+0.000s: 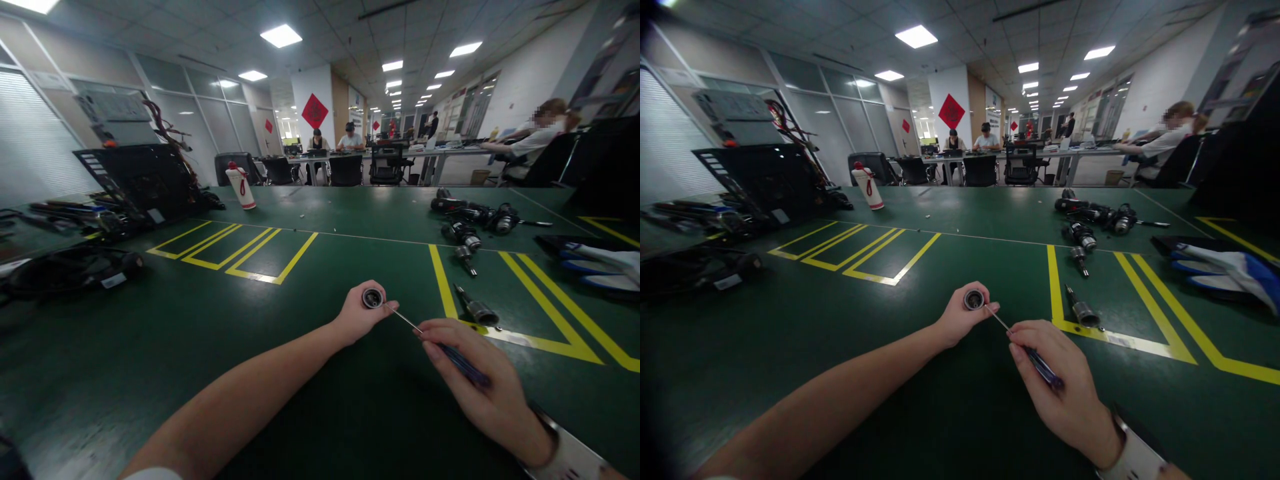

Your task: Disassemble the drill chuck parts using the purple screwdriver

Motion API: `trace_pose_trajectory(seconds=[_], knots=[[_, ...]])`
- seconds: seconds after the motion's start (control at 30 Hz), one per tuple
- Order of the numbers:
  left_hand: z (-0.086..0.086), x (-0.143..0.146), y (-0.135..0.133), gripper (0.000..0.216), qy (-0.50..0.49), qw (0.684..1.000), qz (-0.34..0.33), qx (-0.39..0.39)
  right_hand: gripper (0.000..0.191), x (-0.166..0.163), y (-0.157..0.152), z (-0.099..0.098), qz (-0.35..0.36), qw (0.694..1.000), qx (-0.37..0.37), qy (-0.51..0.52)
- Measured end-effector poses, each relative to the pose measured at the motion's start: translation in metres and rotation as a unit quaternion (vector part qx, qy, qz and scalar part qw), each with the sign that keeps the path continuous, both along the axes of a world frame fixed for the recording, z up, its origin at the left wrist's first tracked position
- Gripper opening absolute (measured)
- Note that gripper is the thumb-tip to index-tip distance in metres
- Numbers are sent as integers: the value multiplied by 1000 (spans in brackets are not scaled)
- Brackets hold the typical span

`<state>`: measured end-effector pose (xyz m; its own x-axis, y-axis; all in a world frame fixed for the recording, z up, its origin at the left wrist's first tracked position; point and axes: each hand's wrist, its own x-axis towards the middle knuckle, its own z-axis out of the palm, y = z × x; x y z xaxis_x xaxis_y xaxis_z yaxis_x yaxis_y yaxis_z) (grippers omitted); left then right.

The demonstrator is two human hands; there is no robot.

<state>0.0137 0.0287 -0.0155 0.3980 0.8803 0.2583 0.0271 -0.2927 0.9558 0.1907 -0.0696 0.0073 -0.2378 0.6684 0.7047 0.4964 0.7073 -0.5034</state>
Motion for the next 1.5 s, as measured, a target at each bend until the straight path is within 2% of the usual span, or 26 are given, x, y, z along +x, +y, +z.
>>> trace_pose_trajectory(seconds=[0.23,0.4,0.53,0.63,0.73,0.83,1.03,1.23,1.33,1.5], knots=[[-1,0,0,33,27,999,-28,20,20,0,-1,0,-10,1000,22,11],[4,1,-2,43,121,989,-70,40,19,3,2,-4,-38,998,37,25],[10,4,-4,49,247,961,-88,92,15,4,7,-10,-62,996,28,50],[15,9,-3,46,331,931,-75,131,11,5,11,-12,-85,992,-15,90],[18,17,2,46,376,908,-88,162,9,6,15,-9,-131,975,-76,160],[20,32,11,44,403,890,-111,180,14,11,20,-2,-184,954,-104,213],[22,67,31,47,404,882,-155,188,23,38,38,15,-291,897,-88,322],[22,85,31,45,377,878,-222,195,31,75,63,12,-340,839,-51,421],[18,88,29,44,349,886,-224,208,27,88,67,9,-355,829,-68,428],[9,89,28,55,285,905,-209,235,20,100,66,18,-377,836,-160,366]])
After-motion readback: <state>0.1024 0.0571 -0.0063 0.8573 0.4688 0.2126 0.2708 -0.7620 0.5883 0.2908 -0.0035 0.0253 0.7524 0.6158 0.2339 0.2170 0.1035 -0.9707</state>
